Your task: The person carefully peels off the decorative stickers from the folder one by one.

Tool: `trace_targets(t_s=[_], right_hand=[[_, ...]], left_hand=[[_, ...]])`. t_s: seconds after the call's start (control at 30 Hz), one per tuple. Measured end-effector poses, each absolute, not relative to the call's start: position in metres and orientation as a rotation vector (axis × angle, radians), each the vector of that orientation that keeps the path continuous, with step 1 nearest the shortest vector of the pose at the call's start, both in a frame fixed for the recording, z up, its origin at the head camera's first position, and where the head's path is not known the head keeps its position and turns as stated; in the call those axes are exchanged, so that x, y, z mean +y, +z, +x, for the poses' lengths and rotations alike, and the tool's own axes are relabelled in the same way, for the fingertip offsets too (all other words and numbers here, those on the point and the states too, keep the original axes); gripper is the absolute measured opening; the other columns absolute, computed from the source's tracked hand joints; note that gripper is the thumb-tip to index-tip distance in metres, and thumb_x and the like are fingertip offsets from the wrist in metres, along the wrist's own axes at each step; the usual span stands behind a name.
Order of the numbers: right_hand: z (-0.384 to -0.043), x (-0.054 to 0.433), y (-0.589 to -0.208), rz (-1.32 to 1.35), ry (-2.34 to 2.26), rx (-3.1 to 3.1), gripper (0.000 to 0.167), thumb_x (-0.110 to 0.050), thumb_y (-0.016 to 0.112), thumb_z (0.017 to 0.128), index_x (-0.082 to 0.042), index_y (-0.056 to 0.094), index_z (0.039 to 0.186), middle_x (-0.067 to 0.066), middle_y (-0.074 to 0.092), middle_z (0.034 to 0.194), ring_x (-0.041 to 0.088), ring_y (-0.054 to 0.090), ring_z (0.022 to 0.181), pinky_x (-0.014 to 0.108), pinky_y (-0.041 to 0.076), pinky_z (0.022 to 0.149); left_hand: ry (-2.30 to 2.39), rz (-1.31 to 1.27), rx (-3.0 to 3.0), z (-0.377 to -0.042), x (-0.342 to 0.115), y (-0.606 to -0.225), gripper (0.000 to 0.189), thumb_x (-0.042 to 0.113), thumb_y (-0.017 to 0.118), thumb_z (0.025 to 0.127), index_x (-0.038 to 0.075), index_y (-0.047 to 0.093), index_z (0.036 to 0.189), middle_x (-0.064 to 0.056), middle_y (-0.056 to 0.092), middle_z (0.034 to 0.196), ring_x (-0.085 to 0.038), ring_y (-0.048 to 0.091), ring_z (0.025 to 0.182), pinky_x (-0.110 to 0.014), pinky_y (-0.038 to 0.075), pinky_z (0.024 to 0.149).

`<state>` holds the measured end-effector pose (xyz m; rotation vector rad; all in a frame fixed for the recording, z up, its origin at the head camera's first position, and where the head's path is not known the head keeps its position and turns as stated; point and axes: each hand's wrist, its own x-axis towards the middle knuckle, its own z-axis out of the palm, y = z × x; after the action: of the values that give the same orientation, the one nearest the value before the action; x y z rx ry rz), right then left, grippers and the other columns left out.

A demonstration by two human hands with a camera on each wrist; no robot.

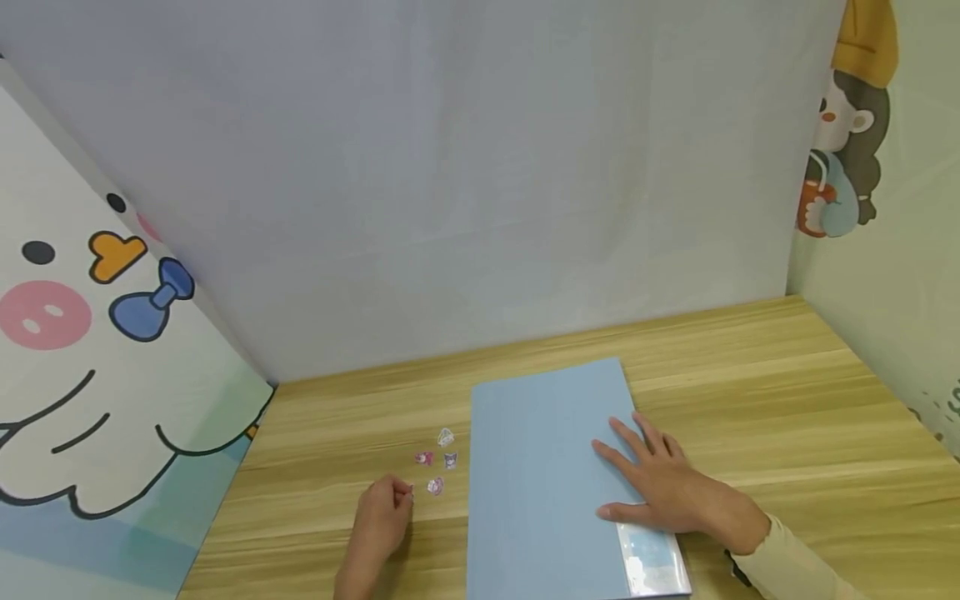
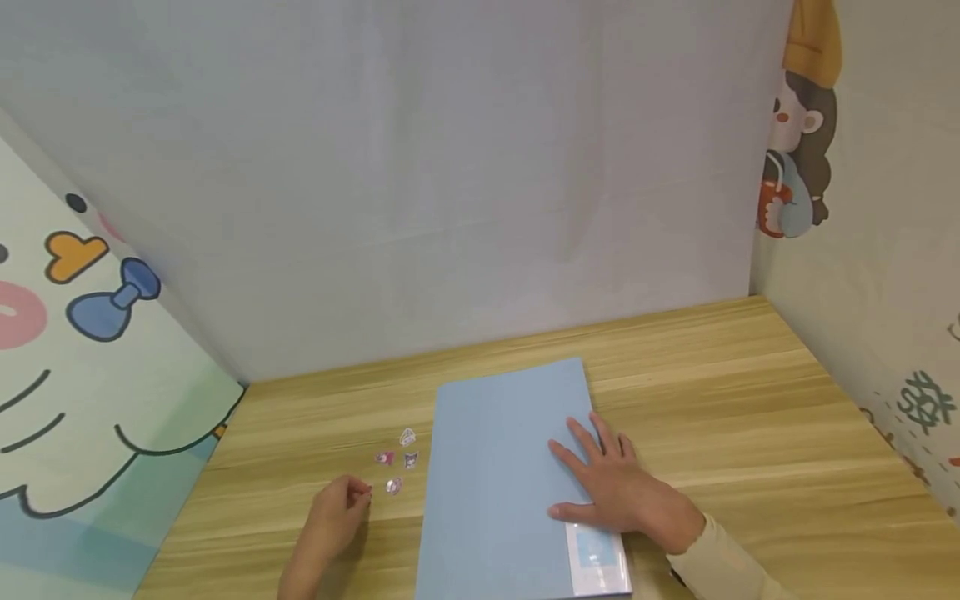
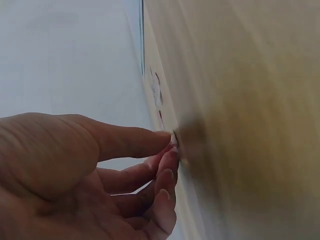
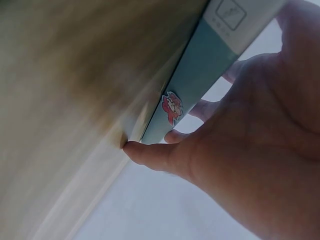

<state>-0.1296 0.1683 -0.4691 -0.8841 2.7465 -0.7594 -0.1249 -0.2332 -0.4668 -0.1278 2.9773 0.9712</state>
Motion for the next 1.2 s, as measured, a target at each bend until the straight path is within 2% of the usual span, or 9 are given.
trace_targets(t_s=[0.2,0.43,0.77,1.07,1.2], right_hand=[[-0.131,0.169,-0.47,-0.878,-0.751,2.736,0.084,-0.056,0.065,0.096,-0.004,0.038,0.157,0.032,0.018,0.164,0.062,0.005,0.147,0.081,0.016,0.105],[-0.131,0.17,-0.471,-0.877,-0.749,2.748,0.084,-0.056,0.065,0.096,-0.004,0.039,0.157,0.032,0.019,0.164,0.062,0.006,0.147,0.081,0.016,0.106],[-0.133,0.17,-0.471,-0.887,-0.739,2.745,0.084,-0.056,0.064,0.097,-0.005,0.038,0.157,0.032,0.018,0.164,0.062,0.006,0.147,0.081,0.016,0.106],[-0.132,0.169,-0.469,-0.879,-0.766,2.721,0.084,-0.056,0.064,0.097,-0.005,0.038,0.158,0.031,0.017,0.164,0.061,0.005,0.148,0.08,0.016,0.107],[-0.132,0.171,-0.469,-0.88,-0.783,2.719,0.084,-0.055,0.064,0.097,-0.004,0.038,0.158,0.032,0.017,0.164,0.062,0.004,0.147,0.079,0.015,0.109]], left_hand=[[0.856,-0.105,3.118,-0.125,-0.219,-0.464,0.008,0.004,0.071,0.091,-0.001,0.067,0.095,-0.008,0.062,0.086,-0.025,0.056,0.083,-0.042,0.048,0.074],[0.932,0.023,3.224,-0.131,-0.193,-0.463,0.014,0.005,0.072,0.088,-0.004,0.07,0.099,-0.015,0.066,0.094,-0.031,0.062,0.09,-0.048,0.053,0.078],[1.009,0.041,3.174,-0.138,-0.166,-0.463,0.023,0.008,0.074,0.09,-0.008,0.068,0.104,-0.02,0.065,0.097,-0.036,0.063,0.091,-0.052,0.053,0.078],[0.956,0.108,3.184,-0.134,-0.149,-0.468,0.033,0.011,0.076,0.089,-0.008,0.066,0.114,-0.026,0.066,0.115,-0.045,0.061,0.111,-0.056,0.049,0.096],[0.968,0.142,3.171,-0.133,-0.142,-0.47,0.042,0.013,0.078,0.088,-0.008,0.065,0.122,-0.029,0.064,0.123,-0.047,0.059,0.118,-0.058,0.049,0.098]])
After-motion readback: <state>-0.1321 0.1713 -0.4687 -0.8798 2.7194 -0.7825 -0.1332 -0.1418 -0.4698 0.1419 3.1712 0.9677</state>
